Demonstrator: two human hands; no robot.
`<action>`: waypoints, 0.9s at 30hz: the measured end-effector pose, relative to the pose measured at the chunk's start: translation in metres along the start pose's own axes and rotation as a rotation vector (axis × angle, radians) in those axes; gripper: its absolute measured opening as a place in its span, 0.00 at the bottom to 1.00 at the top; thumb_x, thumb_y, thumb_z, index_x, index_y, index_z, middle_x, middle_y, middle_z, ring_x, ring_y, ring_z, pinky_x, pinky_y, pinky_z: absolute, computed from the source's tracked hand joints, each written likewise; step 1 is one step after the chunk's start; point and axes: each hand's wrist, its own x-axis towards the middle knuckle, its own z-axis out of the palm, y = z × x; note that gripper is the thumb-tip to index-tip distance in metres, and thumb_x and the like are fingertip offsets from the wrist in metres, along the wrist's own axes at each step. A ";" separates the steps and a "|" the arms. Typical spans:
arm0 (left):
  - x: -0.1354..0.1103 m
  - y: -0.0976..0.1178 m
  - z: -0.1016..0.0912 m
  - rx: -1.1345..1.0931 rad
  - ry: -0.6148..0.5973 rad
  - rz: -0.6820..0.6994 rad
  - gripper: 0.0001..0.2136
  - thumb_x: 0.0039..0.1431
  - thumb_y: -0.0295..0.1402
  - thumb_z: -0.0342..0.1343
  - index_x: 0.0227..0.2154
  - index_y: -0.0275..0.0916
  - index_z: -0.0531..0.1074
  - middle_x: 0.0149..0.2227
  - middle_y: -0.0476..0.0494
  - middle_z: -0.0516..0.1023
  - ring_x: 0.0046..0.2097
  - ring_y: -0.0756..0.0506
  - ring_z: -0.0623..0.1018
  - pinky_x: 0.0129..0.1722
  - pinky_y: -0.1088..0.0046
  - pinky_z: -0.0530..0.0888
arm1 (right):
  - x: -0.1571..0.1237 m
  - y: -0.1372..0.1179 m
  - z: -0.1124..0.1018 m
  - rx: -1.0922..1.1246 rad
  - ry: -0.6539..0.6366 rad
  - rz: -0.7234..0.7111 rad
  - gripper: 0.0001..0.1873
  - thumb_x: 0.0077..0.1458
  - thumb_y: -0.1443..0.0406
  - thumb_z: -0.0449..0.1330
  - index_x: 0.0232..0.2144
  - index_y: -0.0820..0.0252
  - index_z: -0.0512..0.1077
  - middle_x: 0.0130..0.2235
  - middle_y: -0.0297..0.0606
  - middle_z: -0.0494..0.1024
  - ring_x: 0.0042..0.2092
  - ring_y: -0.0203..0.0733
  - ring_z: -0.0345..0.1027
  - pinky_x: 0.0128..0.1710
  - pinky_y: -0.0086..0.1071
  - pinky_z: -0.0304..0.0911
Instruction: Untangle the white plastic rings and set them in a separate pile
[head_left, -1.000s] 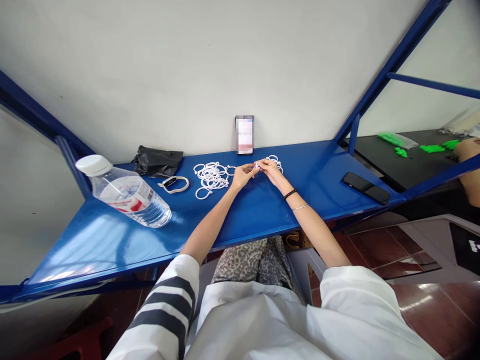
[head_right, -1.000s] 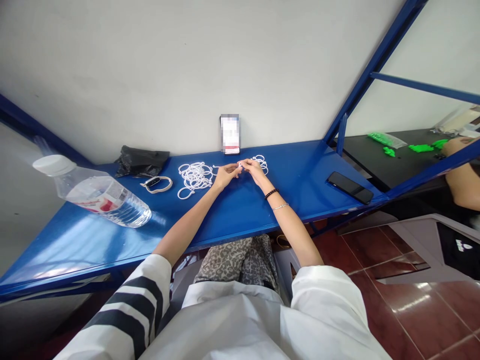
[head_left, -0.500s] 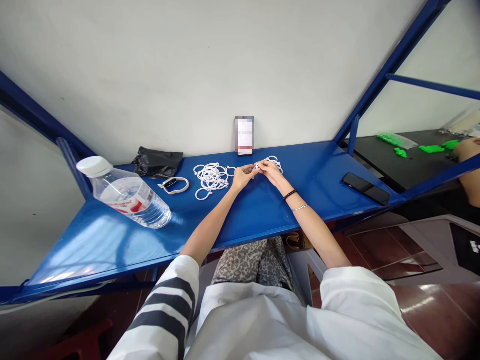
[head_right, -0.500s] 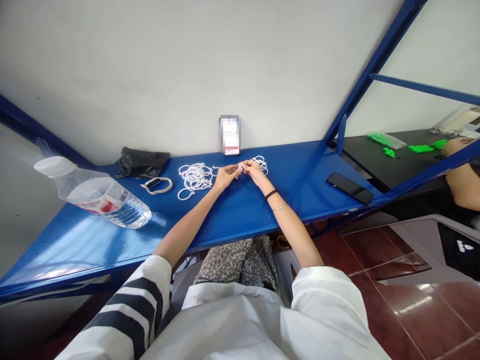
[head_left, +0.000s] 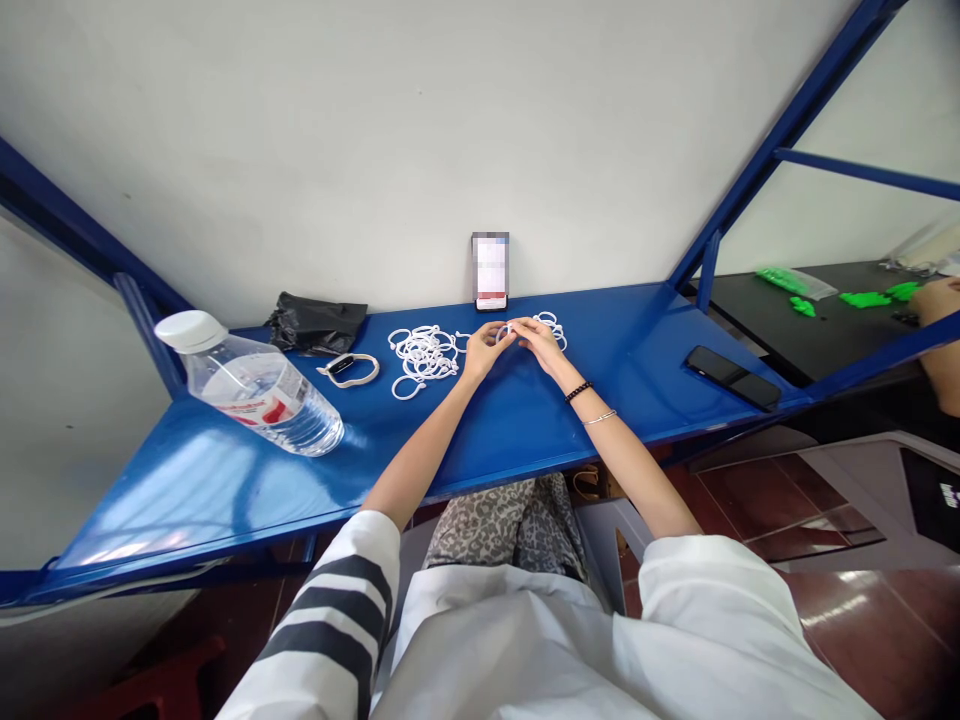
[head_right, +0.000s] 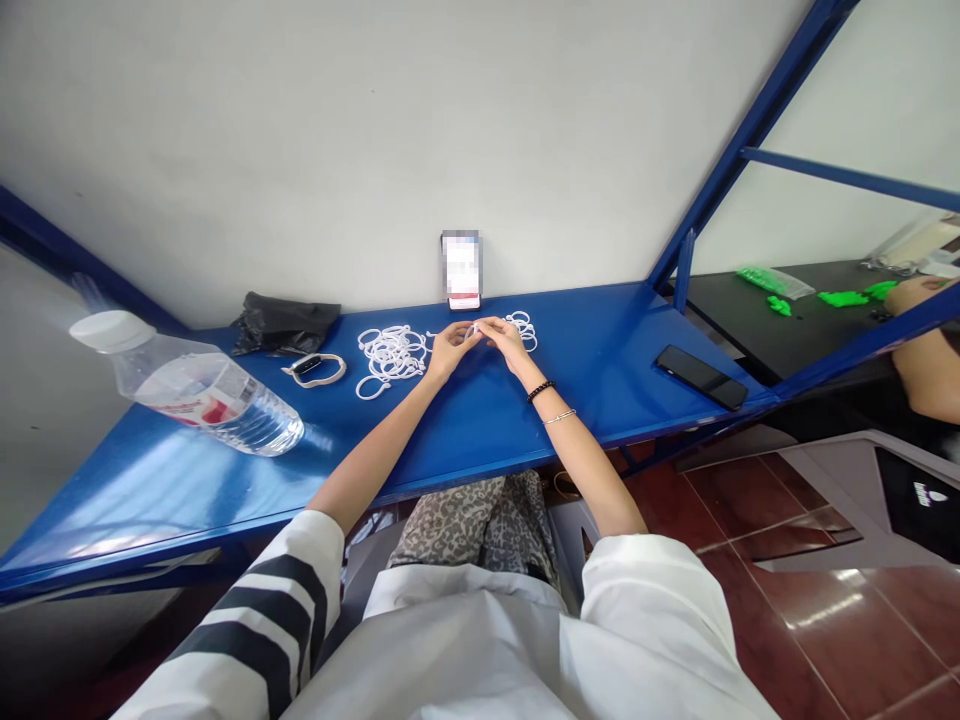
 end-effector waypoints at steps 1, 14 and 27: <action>0.000 0.000 0.000 0.019 0.007 0.015 0.23 0.45 0.46 0.67 0.41 0.36 0.75 0.37 0.41 0.79 0.33 0.48 0.76 0.34 0.72 0.73 | 0.000 0.000 0.000 -0.005 0.002 0.000 0.20 0.44 0.50 0.67 0.34 0.56 0.78 0.38 0.35 0.79 0.40 0.37 0.71 0.35 0.27 0.63; 0.000 -0.003 -0.001 0.127 0.064 0.056 0.24 0.47 0.42 0.67 0.46 0.38 0.72 0.39 0.42 0.77 0.30 0.50 0.74 0.34 0.71 0.73 | 0.001 0.000 0.000 0.051 0.032 0.037 0.17 0.42 0.55 0.67 0.34 0.57 0.78 0.39 0.38 0.81 0.44 0.42 0.73 0.39 0.31 0.65; 0.002 -0.009 -0.001 0.126 0.059 0.076 0.21 0.48 0.34 0.65 0.47 0.37 0.72 0.38 0.43 0.76 0.29 0.51 0.73 0.32 0.73 0.72 | 0.005 0.007 -0.004 0.092 0.039 0.035 0.14 0.46 0.58 0.66 0.36 0.56 0.78 0.41 0.38 0.82 0.45 0.41 0.74 0.39 0.31 0.68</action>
